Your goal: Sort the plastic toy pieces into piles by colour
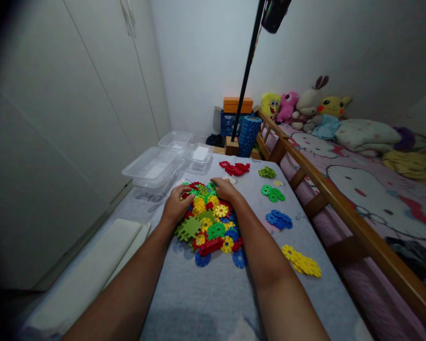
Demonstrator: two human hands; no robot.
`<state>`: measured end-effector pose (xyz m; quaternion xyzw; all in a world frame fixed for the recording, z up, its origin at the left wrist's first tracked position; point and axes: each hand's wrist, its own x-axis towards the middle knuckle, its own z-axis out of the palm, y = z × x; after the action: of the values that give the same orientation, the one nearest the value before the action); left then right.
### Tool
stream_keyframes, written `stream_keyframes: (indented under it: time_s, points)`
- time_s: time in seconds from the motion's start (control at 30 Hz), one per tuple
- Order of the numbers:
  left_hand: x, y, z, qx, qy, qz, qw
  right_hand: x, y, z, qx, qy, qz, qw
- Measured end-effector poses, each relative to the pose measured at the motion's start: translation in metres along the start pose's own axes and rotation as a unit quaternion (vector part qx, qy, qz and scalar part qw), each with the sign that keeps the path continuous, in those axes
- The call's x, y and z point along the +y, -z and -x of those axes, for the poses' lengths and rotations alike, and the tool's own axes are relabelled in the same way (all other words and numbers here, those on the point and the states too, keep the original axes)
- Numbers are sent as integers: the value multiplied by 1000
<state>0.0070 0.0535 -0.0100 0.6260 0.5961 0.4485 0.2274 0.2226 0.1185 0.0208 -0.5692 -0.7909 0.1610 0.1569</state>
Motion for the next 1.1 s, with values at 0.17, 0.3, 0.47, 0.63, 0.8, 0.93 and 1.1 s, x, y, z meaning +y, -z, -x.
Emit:
stream_keyframes:
  time_s: [0.17,0.3,0.47,0.63,0.8,0.93,1.1]
  points:
    - [0,-1,0,2,-5,-9,1000,1,0,-2,-20,21,25,999]
    - [0,-1,0,-4,0,-11,1000,4,-4,-3,6,4,-10,1000]
    - [-2,-2,0,-2,-1,-8,1000,12,-5,2,72,-59,-115,989]
    - [-2,-2,0,-8,-4,-11,1000,31,14,15,178,-104,-171,963]
    - [0,0,0,-14,-1,-15,1000,57,43,37,267,-195,-146,933]
    - [0,-1,0,-10,0,-14,1000,82,64,61,293,-250,-50,921]
    - [-2,-1,0,-8,-3,-13,1000,108,75,90,299,-322,35,897]
